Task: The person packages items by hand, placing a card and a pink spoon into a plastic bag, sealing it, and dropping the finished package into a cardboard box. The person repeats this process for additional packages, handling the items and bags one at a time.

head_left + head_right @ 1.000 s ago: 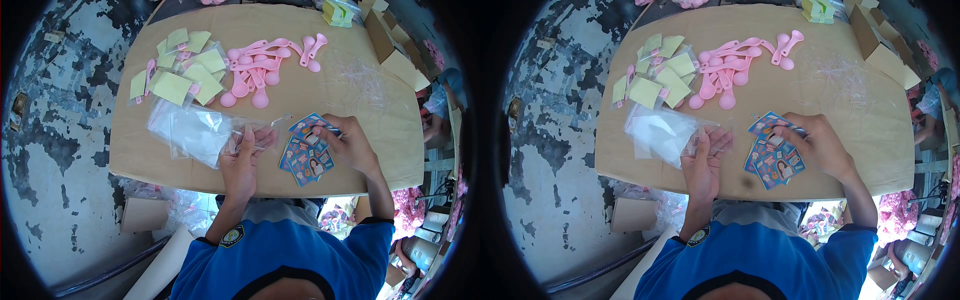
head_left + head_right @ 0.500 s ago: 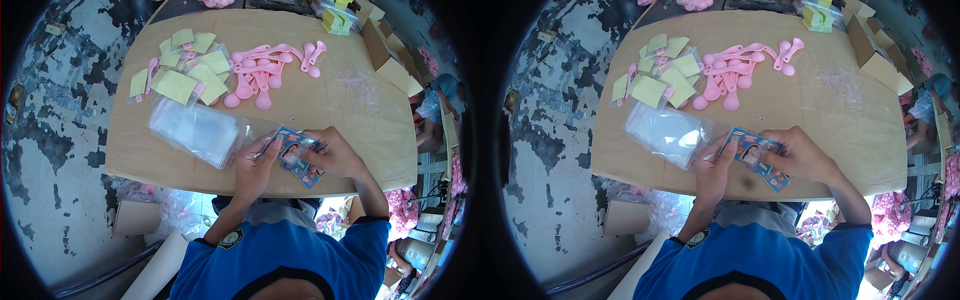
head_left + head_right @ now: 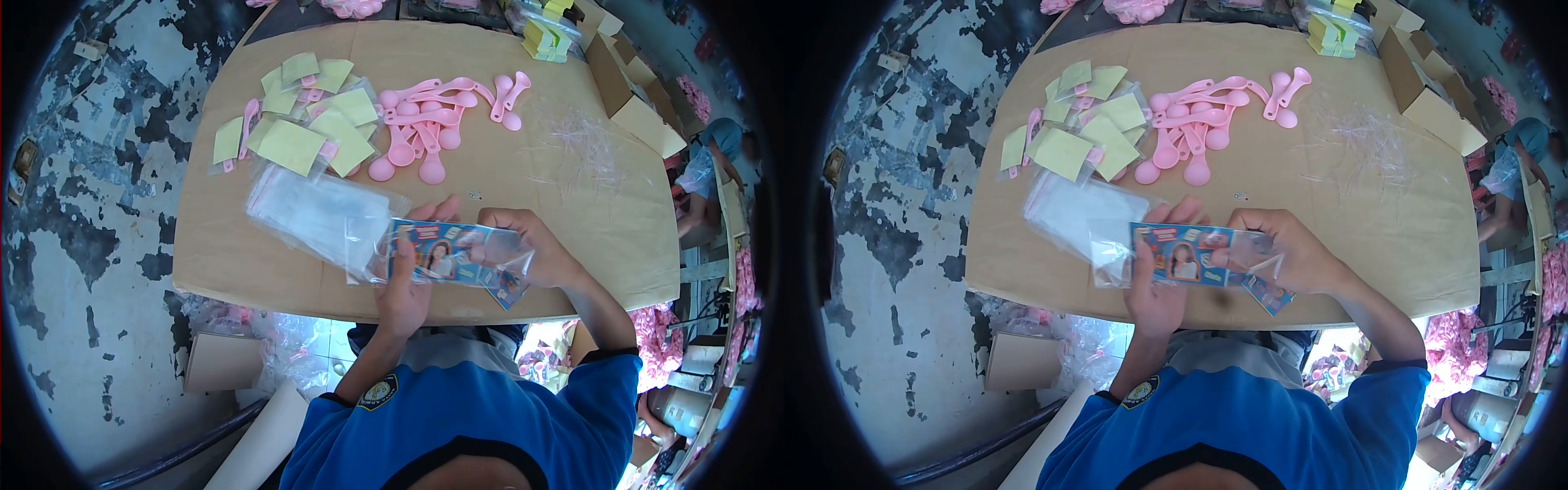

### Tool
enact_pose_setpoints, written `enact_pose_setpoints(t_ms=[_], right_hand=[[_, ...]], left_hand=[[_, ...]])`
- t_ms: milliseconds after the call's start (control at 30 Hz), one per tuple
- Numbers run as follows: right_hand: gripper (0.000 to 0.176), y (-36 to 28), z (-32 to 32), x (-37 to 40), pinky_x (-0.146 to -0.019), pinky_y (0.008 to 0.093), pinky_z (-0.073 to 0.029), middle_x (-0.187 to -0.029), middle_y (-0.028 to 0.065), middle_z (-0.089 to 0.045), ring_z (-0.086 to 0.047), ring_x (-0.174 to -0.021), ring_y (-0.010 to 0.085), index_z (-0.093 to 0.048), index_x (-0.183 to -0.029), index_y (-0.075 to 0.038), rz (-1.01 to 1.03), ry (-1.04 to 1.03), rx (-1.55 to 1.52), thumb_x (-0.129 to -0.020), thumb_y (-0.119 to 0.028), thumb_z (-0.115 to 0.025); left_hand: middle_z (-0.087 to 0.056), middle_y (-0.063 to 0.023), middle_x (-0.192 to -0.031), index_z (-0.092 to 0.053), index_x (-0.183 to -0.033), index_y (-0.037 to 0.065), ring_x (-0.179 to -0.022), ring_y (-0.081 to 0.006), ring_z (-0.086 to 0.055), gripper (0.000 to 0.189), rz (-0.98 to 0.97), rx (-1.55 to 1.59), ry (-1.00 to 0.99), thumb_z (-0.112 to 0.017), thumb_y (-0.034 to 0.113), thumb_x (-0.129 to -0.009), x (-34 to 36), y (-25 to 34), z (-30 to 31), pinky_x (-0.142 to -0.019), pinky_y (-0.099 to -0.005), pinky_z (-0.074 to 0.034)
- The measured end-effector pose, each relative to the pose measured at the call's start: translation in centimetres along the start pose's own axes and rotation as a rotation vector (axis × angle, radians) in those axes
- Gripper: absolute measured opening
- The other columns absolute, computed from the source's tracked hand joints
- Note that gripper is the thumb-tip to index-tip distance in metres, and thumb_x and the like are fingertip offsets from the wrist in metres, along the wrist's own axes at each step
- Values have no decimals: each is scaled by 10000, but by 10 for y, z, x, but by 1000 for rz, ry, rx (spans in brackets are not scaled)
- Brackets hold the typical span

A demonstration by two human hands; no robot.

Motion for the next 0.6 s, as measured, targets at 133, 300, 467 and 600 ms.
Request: enact_pose_setpoints(t_ms=[133,300,467,600], right_hand=[[178,0,-5,-5,-690,226,-463,-798,12,-648,-563,-759,39,-602,-829,-11,73,-52,-185,-873,-151,-704],[151,-21,22,-29,-710,280,-481,-790,41,-650,-573,-750,71,-618,-856,17,265,-118,229,-908,-125,-623],[353,17,188,-96,-770,401,-502,-913,158,-686,-659,-860,277,-691,-967,-3,-85,633,1007,-941,-312,-523],[386,60,220,-138,-827,476,-479,-1046,212,-645,-597,-990,395,-675,-1029,-11,-201,563,1387,-944,-346,-503]], left_hand=[[-393,-203,-1445,-346,-1385,-25,-1336,-263,-384,552,44,-235,-54,-597,107,-912,2,-1,-10,-1085,-369,-306],[-418,-209,-1416,-429,-1261,32,-1344,-255,-370,497,-57,-388,-130,-650,-19,-820,4,1,-12,-1083,-373,-312],[-470,-210,-1369,-465,-1229,69,-1286,-248,-447,464,-144,-326,-3,-659,-20,-817,2,5,5,-1071,-381,-361],[-435,-247,-1385,-464,-1225,88,-1298,-275,-431,477,-88,-450,-39,-670,31,-798,2,0,0,-1063,-385,-359]])
Point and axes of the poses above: each hand's wrist, its own x-axis away from the middle knuckle, its own z-axis out of the back of the hand, y = z × x, the point moved 6 cm from there along -x, towards the middle knuckle
